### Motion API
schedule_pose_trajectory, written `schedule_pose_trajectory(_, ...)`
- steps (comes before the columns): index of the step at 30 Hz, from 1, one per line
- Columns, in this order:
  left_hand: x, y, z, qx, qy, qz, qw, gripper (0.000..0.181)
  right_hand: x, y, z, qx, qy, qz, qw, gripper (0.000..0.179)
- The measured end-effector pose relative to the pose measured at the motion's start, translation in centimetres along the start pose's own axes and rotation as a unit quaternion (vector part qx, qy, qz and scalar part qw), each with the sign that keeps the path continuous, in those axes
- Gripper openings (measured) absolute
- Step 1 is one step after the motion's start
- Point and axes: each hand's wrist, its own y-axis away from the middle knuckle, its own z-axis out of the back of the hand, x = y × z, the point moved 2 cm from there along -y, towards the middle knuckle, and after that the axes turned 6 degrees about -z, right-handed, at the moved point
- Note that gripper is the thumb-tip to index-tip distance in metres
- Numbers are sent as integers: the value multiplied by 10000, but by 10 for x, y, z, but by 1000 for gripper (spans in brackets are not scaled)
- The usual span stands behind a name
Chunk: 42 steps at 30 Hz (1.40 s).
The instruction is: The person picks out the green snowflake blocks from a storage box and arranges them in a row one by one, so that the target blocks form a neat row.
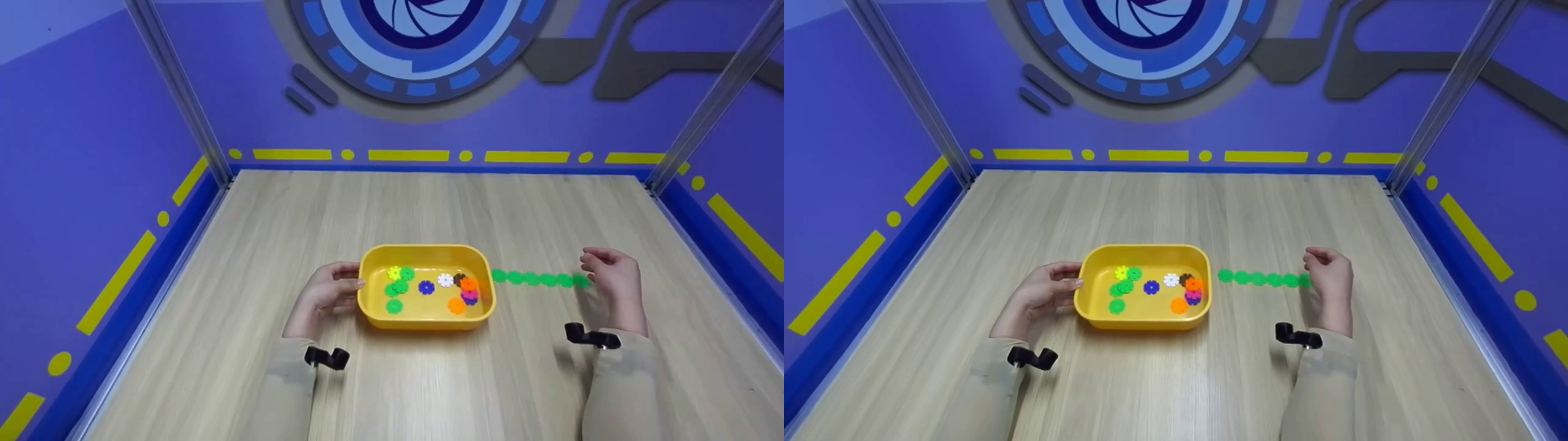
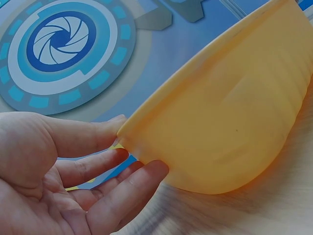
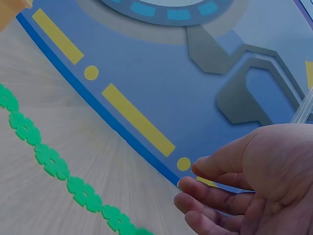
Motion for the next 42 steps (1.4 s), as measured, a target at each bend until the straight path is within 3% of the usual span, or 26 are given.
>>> schedule_pose_trajectory(10, -2, -2, 0, -26, -35, -66, 10000, 48, 18, 4, -13, 478, -91, 286, 9984, 46)
schedule_pose_trajectory(23, -3, -1, 0, -36, -132, -66, 9999, 47, 35, 14, -38, 734, -28, 770, 9943, 44)
schedule_pose_trajectory(33, -4, 0, -1, -2, -279, -201, 9994, 47, 64, 28, -70, 945, 267, 1158, 9884, 41)
schedule_pose_trajectory(42, -2, 0, -2, -52, -301, -200, 9993, 46, 81, 42, -99, 1410, 406, 1144, 9825, 36)
